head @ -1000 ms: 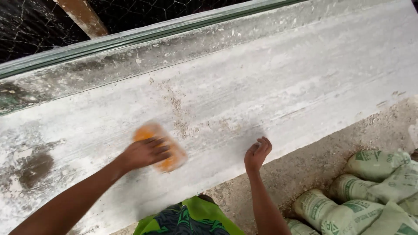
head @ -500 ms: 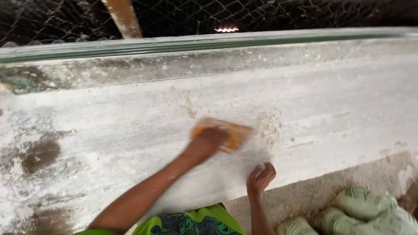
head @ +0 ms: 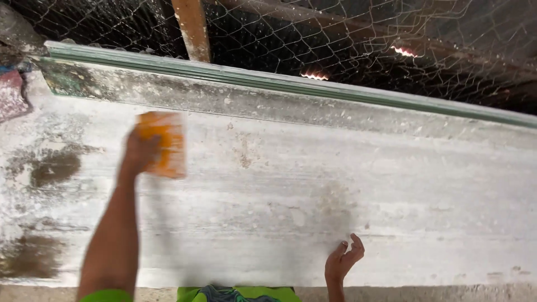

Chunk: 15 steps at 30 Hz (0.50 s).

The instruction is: Smoothing a plaster panel with a sanding block and organizing finished plaster moldings

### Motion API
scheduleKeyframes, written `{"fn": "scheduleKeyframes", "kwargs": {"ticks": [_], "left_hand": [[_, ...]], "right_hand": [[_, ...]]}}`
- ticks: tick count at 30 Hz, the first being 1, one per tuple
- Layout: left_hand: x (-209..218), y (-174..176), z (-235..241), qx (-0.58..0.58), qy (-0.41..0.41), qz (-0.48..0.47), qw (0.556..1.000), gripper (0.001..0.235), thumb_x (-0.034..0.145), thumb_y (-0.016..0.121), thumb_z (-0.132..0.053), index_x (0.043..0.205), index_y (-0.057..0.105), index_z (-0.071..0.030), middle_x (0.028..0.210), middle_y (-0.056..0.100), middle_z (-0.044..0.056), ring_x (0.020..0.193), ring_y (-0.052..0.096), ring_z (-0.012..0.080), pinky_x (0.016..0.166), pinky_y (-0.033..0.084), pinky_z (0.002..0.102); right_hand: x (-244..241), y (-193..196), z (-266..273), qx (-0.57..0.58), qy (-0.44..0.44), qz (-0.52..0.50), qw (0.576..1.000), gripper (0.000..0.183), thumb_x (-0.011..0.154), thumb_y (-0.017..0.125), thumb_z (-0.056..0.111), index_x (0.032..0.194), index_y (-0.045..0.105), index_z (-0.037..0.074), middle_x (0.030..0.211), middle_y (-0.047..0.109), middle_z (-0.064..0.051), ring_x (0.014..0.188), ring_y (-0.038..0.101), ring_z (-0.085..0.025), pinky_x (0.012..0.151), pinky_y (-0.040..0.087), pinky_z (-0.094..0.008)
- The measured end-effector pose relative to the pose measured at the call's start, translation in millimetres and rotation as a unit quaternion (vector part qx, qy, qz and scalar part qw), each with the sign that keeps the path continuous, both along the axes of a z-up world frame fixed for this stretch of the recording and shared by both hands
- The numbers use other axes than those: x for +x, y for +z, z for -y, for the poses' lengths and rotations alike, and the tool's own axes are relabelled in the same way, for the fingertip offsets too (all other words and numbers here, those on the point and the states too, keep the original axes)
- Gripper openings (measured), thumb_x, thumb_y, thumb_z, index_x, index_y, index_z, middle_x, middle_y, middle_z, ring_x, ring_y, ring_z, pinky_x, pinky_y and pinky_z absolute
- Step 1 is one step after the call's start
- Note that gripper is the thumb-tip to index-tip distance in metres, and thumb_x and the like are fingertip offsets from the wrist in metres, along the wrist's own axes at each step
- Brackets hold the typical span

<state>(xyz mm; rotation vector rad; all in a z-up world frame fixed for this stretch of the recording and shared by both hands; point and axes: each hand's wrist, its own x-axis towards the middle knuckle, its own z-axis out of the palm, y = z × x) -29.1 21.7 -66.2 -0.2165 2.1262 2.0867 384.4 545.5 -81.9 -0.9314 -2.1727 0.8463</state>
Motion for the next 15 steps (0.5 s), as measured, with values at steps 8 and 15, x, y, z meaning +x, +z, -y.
{"fn": "scheduleKeyframes", "kwargs": {"ticks": [8, 15], "left_hand": [[59.0, -54.4, -479.5, -0.263, -0.150, -0.120, 0.945, 0.052, 0.084, 0.056, -0.045, 0.133, 0.056, -0.030, 0.119, 0.069, 0.007, 0.107, 0.069, 0.0327, 0.080, 0.056, 0.047], [125.0, 15.6, -491.8, -0.148, -0.136, -0.205, 0.958, 0.061, 0.096, 0.051, -0.055, 0.140, 0.057, -0.014, 0.136, 0.066, 0.012, 0.121, 0.066, 0.0298, 0.100, 0.049, 0.043]], "right_hand": [[-39.0, 12.0, -94.6, 0.044, 0.173, -0.057, 0.982, 0.035, 0.108, 0.044, 0.018, 0.136, 0.054, -0.001, 0.137, 0.052, -0.019, 0.131, 0.050, -0.036, 0.114, 0.039, -0.049], [-37.3, 39.1, -174.9, -0.062, 0.285, -0.033, 0.956, 0.037, 0.107, 0.044, 0.026, 0.137, 0.051, 0.004, 0.139, 0.051, -0.013, 0.138, 0.049, -0.028, 0.117, 0.039, -0.043]]}}
